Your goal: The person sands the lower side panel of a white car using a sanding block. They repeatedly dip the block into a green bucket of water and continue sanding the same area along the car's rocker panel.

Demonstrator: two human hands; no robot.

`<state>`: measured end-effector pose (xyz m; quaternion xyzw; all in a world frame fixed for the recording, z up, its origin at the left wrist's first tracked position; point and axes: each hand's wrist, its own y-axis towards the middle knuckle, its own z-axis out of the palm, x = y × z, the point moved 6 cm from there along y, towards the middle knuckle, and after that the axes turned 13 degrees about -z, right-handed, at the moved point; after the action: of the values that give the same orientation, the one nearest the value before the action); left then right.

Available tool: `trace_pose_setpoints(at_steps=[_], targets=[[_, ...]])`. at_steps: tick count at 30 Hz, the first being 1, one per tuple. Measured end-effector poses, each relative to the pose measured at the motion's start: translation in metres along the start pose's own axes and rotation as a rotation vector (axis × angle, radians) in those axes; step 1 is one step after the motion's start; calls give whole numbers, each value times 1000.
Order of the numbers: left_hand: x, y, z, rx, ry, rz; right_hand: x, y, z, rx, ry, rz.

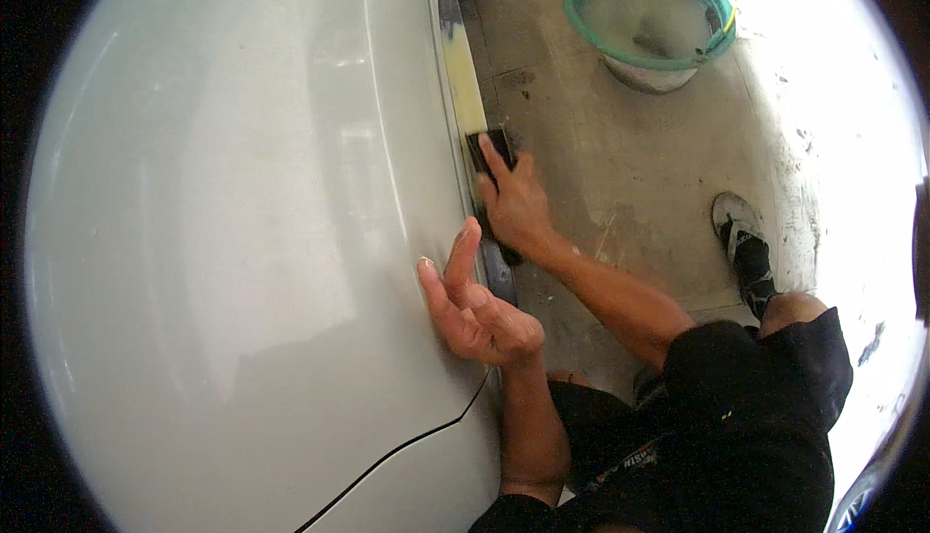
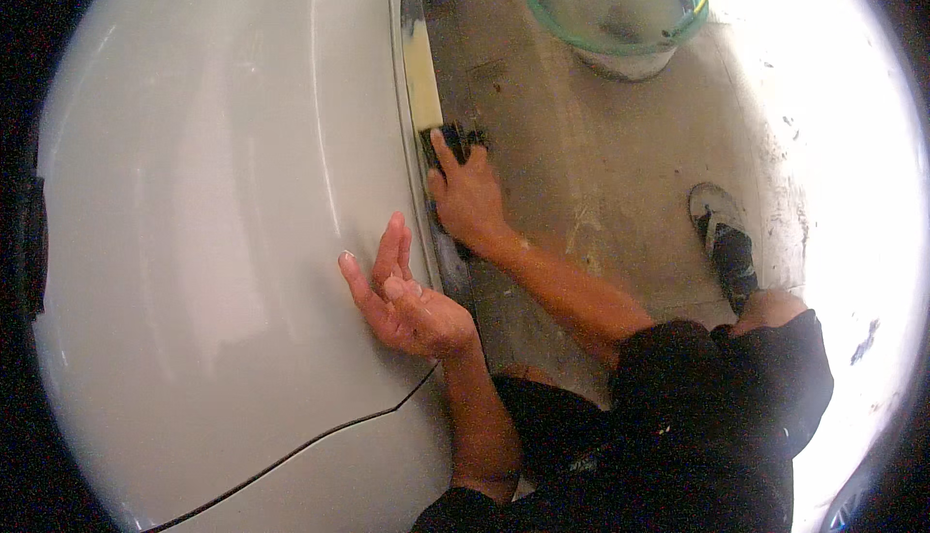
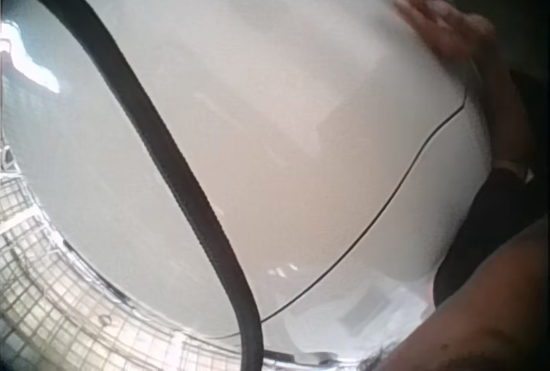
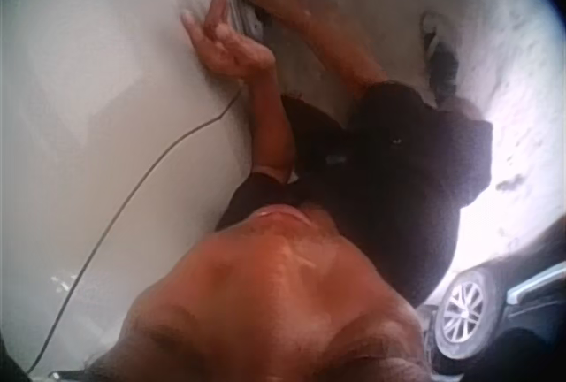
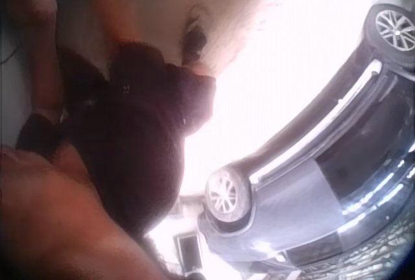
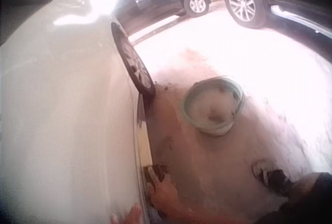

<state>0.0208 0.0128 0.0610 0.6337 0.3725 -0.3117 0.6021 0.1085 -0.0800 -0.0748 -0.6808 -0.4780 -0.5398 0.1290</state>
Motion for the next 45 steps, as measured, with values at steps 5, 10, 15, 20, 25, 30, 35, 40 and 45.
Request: trace_pose_setpoints(at_steps=[5,10,15,20,25,30,35,40,45], targets=[[-7,0,6,-53,-12,-41,-31,24,-7,102,140,228],[-5,-1,-1,-64,20,-42,-4,-11,-1,105,135,98],[-4,0,1,-72,-9,2,-18,4,-2,179,184,295],[-2,-3,0,-71,32,-4,-15,-3,2,168,99,227],[-3,1,-2,-61,42,5,6,-14,-2,131,57,85],[-4,-3,2,-63,7,-8,-27,24,-6,119,135,305],[-2,2,-1,-63,68,25,13,-4,-2,148,-27,100],[-9,0,2,-78,43,10,-6,22,-7,160,-75,195],[-9,-1,1,-54,73,15,-8,24,-1,121,-27,163]])
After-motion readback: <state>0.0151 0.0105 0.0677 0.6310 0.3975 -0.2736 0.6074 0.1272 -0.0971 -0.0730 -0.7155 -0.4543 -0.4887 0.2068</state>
